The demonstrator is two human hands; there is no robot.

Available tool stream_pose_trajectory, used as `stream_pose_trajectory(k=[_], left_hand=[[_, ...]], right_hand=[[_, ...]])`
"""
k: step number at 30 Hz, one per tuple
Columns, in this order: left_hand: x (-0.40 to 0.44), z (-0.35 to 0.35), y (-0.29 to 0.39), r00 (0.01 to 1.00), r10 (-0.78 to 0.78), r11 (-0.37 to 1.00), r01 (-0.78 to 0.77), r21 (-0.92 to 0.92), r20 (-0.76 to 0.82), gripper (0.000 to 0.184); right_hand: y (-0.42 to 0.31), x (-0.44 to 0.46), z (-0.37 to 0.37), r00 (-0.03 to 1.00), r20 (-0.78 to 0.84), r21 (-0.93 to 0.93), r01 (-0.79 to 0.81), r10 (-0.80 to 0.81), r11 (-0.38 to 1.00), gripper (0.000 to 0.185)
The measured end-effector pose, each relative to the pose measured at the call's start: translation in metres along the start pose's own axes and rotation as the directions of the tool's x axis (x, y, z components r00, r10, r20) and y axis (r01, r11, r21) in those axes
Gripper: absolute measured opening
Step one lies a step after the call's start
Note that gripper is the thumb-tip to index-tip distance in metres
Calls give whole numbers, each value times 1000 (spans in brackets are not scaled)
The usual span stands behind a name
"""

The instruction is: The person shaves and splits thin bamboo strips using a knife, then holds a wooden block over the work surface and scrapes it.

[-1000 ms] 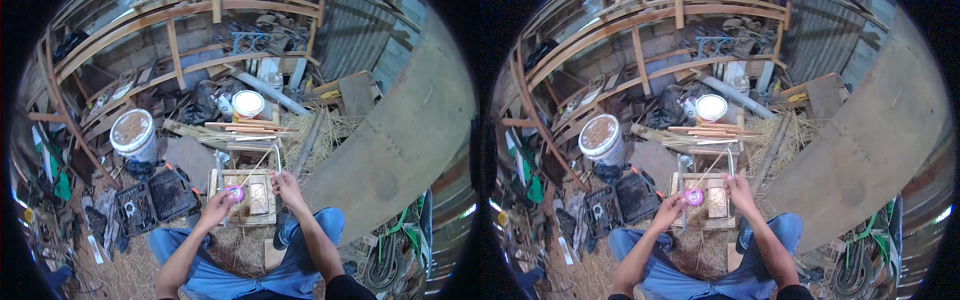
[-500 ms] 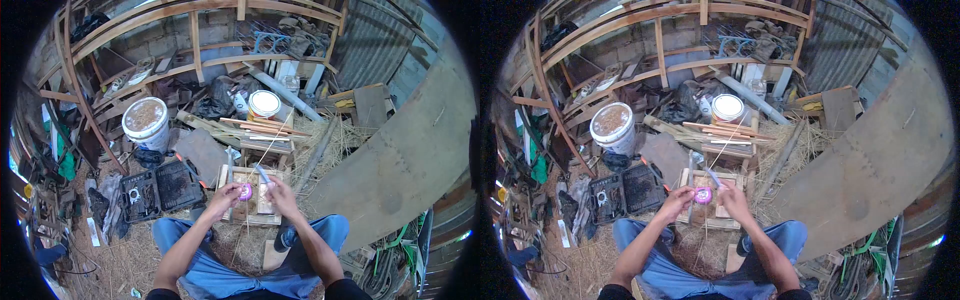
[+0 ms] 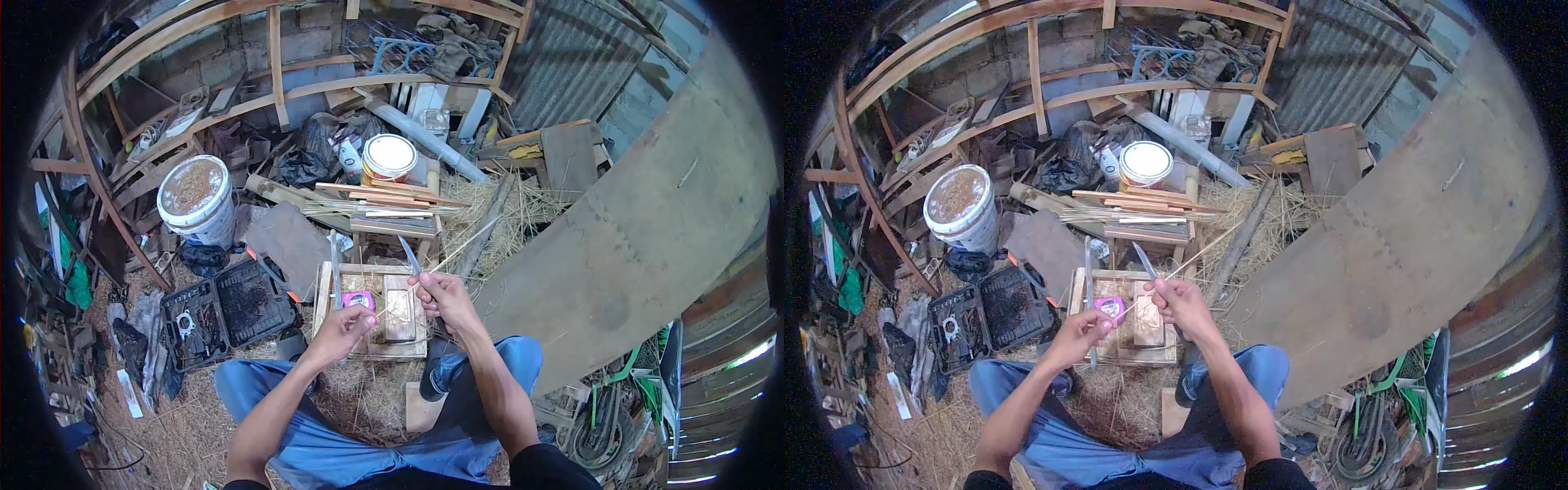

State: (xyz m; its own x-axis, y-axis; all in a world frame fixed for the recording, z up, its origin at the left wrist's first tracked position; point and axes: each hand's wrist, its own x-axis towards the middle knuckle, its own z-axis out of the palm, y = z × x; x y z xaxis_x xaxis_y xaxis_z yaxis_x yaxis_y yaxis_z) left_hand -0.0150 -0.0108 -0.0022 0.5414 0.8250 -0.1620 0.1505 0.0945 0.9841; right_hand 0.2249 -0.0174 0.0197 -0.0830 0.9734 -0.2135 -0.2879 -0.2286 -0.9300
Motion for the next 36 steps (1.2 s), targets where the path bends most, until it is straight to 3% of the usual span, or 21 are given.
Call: stream_pose_trajectory(k=[2, 8, 10, 12, 16, 18, 20, 22, 26, 28, 30, 32, 34, 36], left_hand=[[-2, -2, 1, 993, 119, 987, -115, 109, -27, 17], [-6, -9, 2, 998, 33, 993, -39, 115, 55, 23], [-9, -13, 3, 996, 78, 992, -83, 93, 52, 23], [-9, -15, 1, 991, 123, 989, -127, 76, 50, 23], [-11, -20, -3, 996, 57, 996, -61, 68, 64, 18], [-14, -27, -4, 997, 35, 998, -39, 51, 76, 19], [-16, -42, -4, 1000, 9, 996, -10, 86, 14, 21], [-14, -49, -1, 1000, 21, 998, -20, 62, -9, 19], [-11, -47, -1, 999, 29, 990, -23, 138, -42, 17], [-7, -42, 3, 989, 121, 981, -105, 166, -90, 16], [-4, -35, 1, 980, 161, 967, -133, 216, -120, 16], [-3, -26, 3, 975, 140, 978, -109, 178, -173, 14], [5, -17, -8, 967, 190, 971, -159, 182, -169, 13], [2, -8, -6, 935, 282, 939, -222, 264, -217, 12]], right_hand=[[-1, 0, -7, 998, -59, 4, -4, 4, 1000, 33], [-15, -3, -20, 993, -112, -18, 38, -40, 999, 33], [-21, -6, -22, 975, -215, -44, 40, -49, 998, 34], [-23, -7, -24, 976, -213, -88, 28, -47, 996, 35], [-20, -4, -28, 974, -227, -64, 11, -25, 998, 31], [-20, 1, -52, 838, -497, -185, 151, -225, 971, 31], [-35, -6, -78, 825, -525, -76, 197, -207, 977, 31], [-41, -12, -78, 881, -429, 82, 260, -201, 962, 30], [-26, -8, -47, 860, -481, 44, 219, -171, 975, 37], [-16, -3, -35, 888, -436, 96, 206, -145, 974, 39], [2, 0, -12, 982, -169, 81, 105, -90, 991, 35], [15, -6, 25, 997, -77, -39, 5, -8, 999, 31], [23, -11, 47, 995, 102, -25, -5, 8, 1000, 29], [40, -3, 42, 988, 147, -76, -25, 36, 997, 39]])
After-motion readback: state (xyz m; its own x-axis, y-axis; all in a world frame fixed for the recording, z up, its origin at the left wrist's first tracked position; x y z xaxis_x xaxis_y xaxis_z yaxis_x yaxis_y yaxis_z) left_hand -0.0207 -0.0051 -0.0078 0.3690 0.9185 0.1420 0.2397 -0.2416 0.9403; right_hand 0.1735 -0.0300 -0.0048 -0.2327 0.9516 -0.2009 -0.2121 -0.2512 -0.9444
